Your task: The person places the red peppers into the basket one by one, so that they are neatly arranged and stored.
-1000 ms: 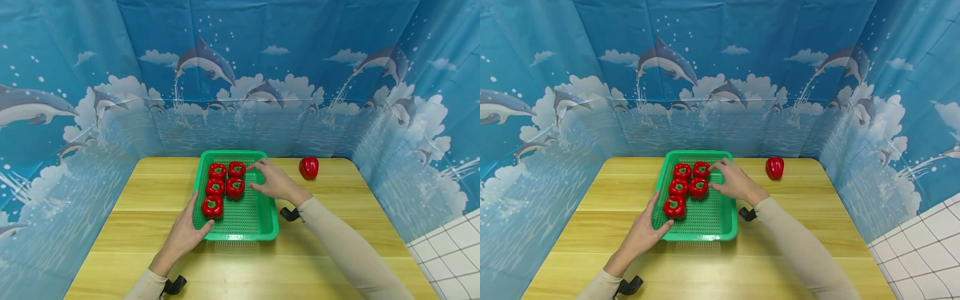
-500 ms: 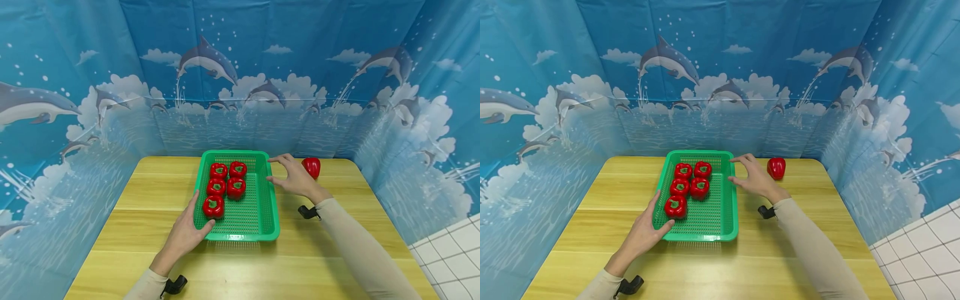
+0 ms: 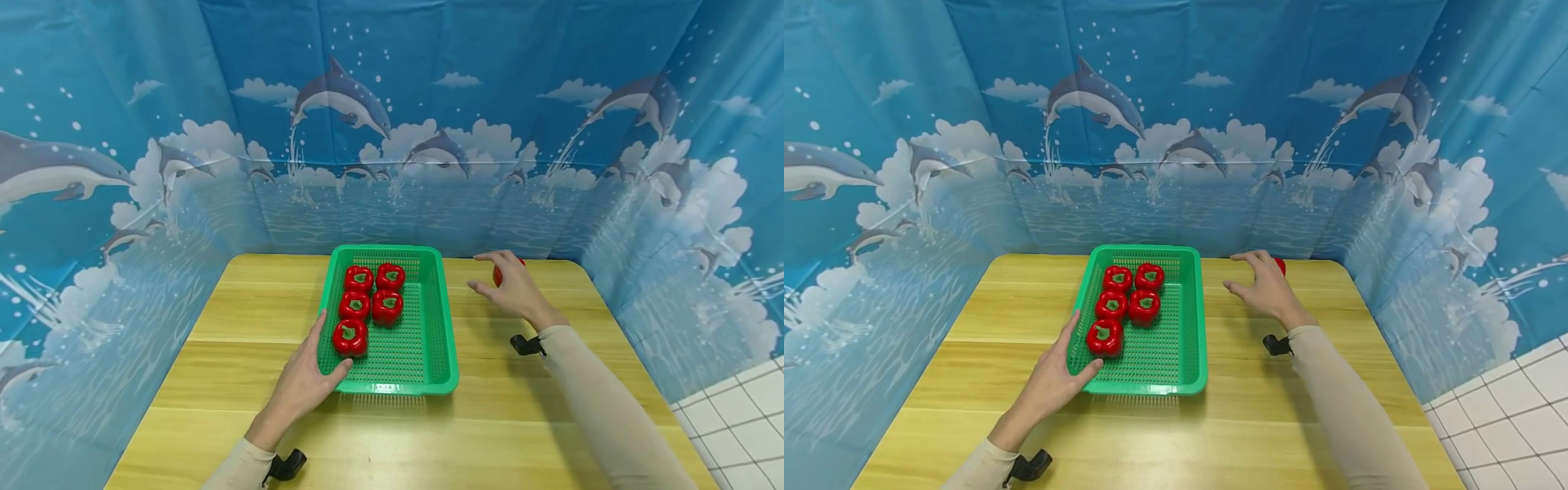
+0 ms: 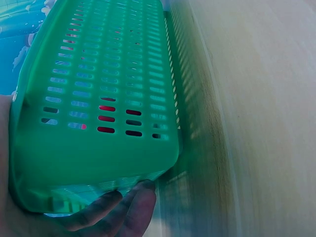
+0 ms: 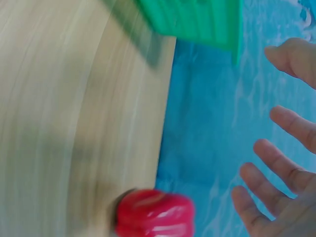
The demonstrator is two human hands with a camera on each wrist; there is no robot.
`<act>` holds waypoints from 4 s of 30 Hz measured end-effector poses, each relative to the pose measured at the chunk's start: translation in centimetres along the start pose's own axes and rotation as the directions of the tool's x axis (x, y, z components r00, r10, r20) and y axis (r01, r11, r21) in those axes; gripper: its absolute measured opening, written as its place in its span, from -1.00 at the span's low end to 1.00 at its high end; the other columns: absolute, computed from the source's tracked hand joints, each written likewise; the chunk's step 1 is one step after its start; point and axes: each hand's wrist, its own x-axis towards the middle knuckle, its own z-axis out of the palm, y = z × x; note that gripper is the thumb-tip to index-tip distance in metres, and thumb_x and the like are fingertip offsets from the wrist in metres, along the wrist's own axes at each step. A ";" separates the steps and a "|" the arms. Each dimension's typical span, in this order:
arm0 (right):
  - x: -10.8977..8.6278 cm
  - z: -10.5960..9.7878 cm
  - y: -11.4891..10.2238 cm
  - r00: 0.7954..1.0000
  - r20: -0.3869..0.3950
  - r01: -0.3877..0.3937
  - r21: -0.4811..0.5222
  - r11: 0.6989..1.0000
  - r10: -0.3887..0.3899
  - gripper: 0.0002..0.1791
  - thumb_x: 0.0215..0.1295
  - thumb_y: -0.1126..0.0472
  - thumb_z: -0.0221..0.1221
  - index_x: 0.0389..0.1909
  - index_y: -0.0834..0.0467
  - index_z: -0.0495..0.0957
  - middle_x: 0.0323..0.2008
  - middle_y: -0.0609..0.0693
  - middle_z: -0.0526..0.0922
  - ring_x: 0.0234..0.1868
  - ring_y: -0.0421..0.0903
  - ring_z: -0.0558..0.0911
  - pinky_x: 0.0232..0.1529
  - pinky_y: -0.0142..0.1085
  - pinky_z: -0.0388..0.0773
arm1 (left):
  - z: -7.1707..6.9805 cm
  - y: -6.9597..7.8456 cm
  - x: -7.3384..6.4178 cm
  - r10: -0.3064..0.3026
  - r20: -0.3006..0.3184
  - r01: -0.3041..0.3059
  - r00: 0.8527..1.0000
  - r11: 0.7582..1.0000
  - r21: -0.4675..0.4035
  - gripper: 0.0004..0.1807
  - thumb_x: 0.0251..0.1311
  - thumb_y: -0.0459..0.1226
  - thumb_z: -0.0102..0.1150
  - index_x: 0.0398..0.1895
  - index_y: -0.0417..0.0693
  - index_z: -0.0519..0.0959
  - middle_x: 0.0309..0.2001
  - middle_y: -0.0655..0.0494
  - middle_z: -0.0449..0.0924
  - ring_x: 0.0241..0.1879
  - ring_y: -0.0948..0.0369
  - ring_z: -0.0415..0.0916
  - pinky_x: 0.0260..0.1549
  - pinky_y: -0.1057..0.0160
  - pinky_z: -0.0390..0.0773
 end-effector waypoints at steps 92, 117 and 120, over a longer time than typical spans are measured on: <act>1.0 2.0 8.3 0.929 -0.190 -0.282 0.191 0.940 0.317 -0.10 0.62 0.10 0.45 0.78 0.20 0.23 0.68 0.52 0.24 0.61 0.63 0.34 0.40 0.63 0.59 | 0.2 -0.1 0.3 -0.013 -0.012 0.014 1.000 1.000 0.027 0.18 0.57 0.08 0.46 1.00 0.22 -0.10 0.90 -0.16 0.14 0.73 -0.45 0.36 0.51 -0.63 0.51; 0.1 2.3 5.1 0.954 -0.210 -0.180 0.169 0.969 0.214 -0.19 0.56 0.18 0.48 0.67 0.22 0.32 0.66 0.50 0.28 0.58 0.60 0.40 0.39 0.59 0.63 | 0.0 0.0 0.3 -0.014 -0.006 0.014 1.000 1.000 0.020 0.18 0.58 0.07 0.45 1.00 0.23 -0.11 0.91 -0.15 0.12 0.74 -0.44 0.34 0.51 -0.63 0.51; -0.1 2.4 4.6 0.959 -0.207 -0.163 0.161 0.973 0.195 -0.20 0.56 0.19 0.48 0.66 0.23 0.32 0.64 0.49 0.30 0.57 0.58 0.41 0.37 0.58 0.66 | 0.1 -0.1 0.3 -0.014 -0.006 0.014 1.000 1.000 0.022 0.18 0.58 0.08 0.45 1.01 0.24 -0.12 0.91 -0.15 0.12 0.73 -0.44 0.35 0.50 -0.63 0.52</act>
